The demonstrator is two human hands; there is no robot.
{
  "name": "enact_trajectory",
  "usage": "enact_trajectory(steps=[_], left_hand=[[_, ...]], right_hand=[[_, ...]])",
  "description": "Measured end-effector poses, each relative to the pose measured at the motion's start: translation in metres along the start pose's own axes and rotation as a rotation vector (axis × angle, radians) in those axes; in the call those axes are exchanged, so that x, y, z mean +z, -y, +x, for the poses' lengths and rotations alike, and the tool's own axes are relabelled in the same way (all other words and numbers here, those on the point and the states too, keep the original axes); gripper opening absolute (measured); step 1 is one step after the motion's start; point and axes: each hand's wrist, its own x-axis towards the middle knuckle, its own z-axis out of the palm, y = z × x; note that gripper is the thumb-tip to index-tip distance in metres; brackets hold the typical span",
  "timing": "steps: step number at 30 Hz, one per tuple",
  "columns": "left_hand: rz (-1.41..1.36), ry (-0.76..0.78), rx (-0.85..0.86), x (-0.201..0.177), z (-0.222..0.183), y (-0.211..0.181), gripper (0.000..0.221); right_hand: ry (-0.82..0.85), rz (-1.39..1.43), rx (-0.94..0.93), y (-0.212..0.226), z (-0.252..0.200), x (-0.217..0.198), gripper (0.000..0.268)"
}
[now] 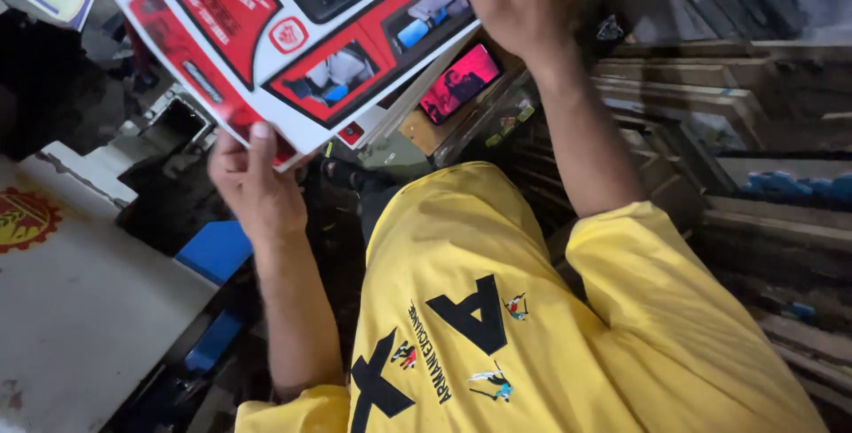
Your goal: Placing printed cardboard sheets onto an alignment frame and then stacking them.
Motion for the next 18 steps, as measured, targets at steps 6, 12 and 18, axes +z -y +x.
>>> enact_trajectory(steps=[6,12,18], left_hand=[[0.086,-0.192,-0.450,-0.030,-0.013,0.065,0.023],[0.005,-0.159,-0.401,-0.058,-0.013,0.073,0.022],[0.032,-0.039,0.049,-0.066,-0.011,-0.049,0.028]], right_hand=[[0.107,0.519,0.104,-0.015,-0.022,0.016,0.041],[0.106,0.339,0.142,-0.004,-0.037,0.028,0.056],[0.074,0.865,0.340,0.063,-0.080,0.110,0.069]])
